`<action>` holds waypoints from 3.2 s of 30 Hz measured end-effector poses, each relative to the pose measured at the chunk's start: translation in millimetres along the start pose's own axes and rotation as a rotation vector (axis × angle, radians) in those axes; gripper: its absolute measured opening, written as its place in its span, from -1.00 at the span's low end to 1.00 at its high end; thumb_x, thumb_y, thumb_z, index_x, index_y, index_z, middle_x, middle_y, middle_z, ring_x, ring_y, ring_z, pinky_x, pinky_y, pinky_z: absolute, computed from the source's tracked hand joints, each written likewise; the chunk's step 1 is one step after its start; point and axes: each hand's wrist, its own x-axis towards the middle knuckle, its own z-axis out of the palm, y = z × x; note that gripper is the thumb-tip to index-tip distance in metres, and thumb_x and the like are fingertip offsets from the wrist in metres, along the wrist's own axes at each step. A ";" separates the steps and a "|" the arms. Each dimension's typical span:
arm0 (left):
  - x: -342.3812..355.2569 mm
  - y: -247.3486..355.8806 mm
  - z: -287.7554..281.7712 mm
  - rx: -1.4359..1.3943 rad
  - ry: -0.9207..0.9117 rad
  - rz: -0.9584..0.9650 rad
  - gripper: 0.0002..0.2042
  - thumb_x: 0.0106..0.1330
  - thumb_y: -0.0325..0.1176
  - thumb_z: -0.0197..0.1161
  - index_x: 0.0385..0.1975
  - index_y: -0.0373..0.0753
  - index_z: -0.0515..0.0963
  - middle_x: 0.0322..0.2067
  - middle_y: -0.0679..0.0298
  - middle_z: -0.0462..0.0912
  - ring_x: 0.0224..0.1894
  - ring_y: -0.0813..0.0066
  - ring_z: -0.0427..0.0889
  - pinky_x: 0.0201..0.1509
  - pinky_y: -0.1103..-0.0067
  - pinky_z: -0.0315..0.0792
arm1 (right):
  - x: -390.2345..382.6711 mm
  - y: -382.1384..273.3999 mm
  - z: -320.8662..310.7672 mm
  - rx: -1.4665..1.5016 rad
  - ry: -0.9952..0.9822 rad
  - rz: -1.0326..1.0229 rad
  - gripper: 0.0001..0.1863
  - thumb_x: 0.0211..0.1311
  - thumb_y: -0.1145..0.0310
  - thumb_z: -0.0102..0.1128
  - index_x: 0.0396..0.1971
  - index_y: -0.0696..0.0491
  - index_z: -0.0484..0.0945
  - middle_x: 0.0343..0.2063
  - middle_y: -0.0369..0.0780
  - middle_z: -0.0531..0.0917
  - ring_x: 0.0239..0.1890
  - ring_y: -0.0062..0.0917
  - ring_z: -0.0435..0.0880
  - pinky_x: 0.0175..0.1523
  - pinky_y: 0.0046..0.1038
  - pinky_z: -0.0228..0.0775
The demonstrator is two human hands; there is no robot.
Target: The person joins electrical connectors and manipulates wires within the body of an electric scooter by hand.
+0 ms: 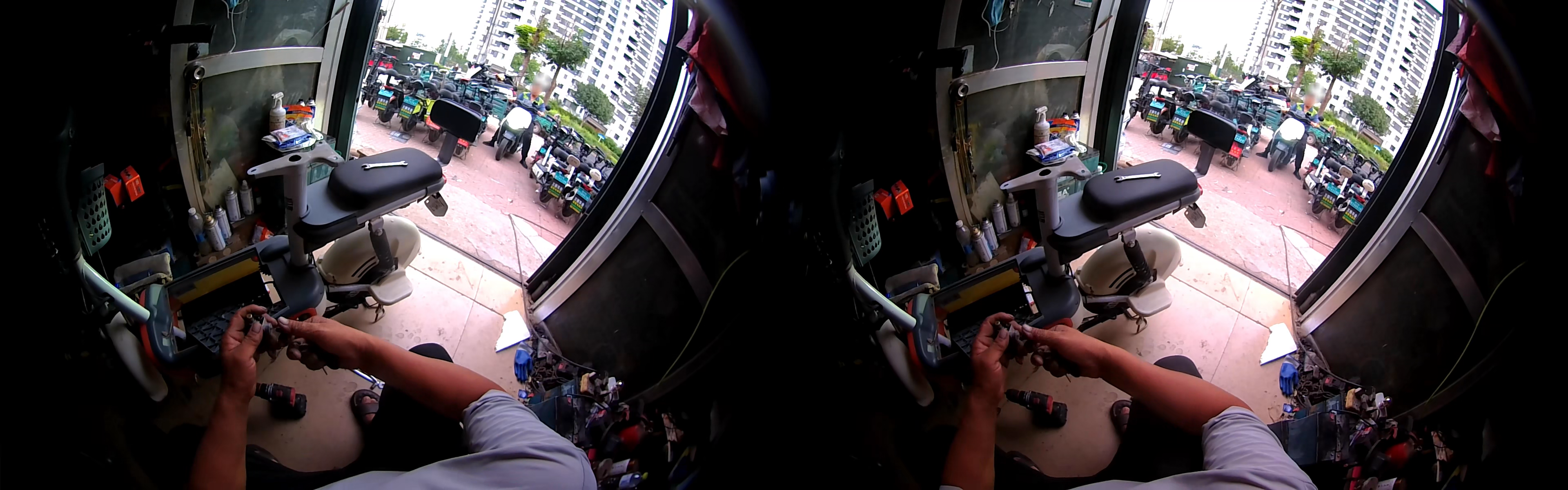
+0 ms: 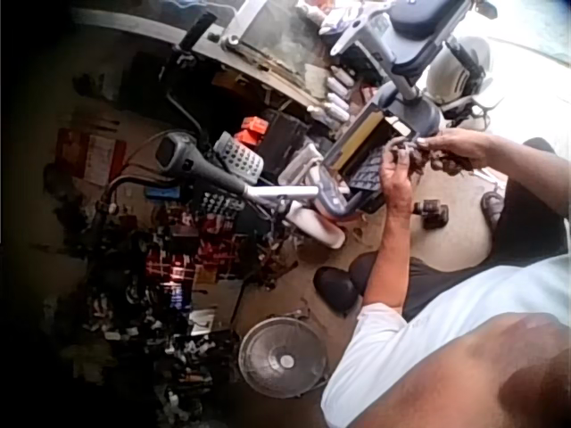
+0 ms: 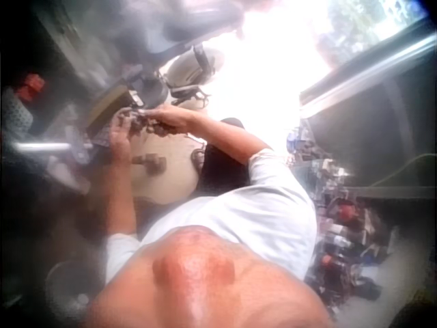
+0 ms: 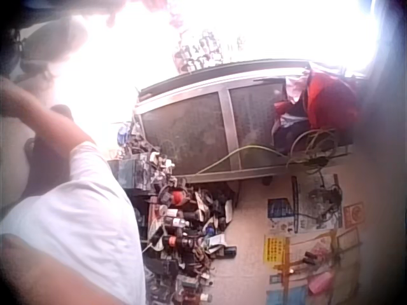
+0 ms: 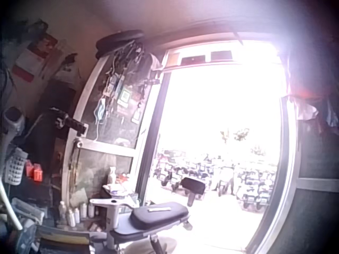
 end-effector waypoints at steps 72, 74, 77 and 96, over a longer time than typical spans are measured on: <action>-1.0 0.6 -4.7 0.170 0.094 0.011 -0.81 0.63 -0.21 0.13 -0.10 -0.21 0.53 -0.34 0.36 0.60 -0.44 0.67 0.57 -0.43 0.68 0.43 | -3.1 1.8 9.2 -0.061 -0.089 -0.092 -0.55 0.62 -0.11 0.02 -0.16 -0.02 0.66 -0.51 -0.45 0.55 -0.64 -0.77 0.36 -0.56 -0.66 0.10; -0.8 4.3 -2.0 0.146 0.063 0.022 -0.82 0.64 -0.24 0.11 -0.07 -0.21 0.51 -0.27 0.34 0.61 -0.42 0.67 0.57 -0.39 0.66 0.45 | -2.4 -0.3 7.9 -0.008 -0.105 -0.078 -0.60 0.60 -0.06 0.09 -0.17 -0.02 0.66 -0.49 -0.44 0.55 -0.62 -0.78 0.38 -0.52 -0.67 0.15; -0.5 4.4 1.0 0.122 -0.013 0.066 -0.84 0.65 -0.27 0.09 -0.02 -0.22 0.49 -0.20 0.32 0.62 -0.39 0.67 0.56 -0.32 0.66 0.47 | 7.3 7.7 -5.4 0.017 -0.139 -0.111 -0.64 0.58 -0.01 0.14 -0.17 0.00 0.66 -0.49 -0.44 0.55 -0.60 -0.78 0.38 -0.51 -0.67 0.14; 0.2 -3.6 -1.6 0.197 -0.002 0.003 -0.71 0.50 -0.53 0.18 0.18 -0.26 0.45 -0.10 0.31 0.60 -0.28 0.67 0.58 -0.21 0.68 0.49 | 16.6 15.2 -7.7 -0.486 0.217 -0.325 -0.71 0.57 0.11 0.18 -0.26 0.02 0.64 -0.50 -0.39 0.62 -0.54 -0.75 0.47 -0.47 -0.62 0.27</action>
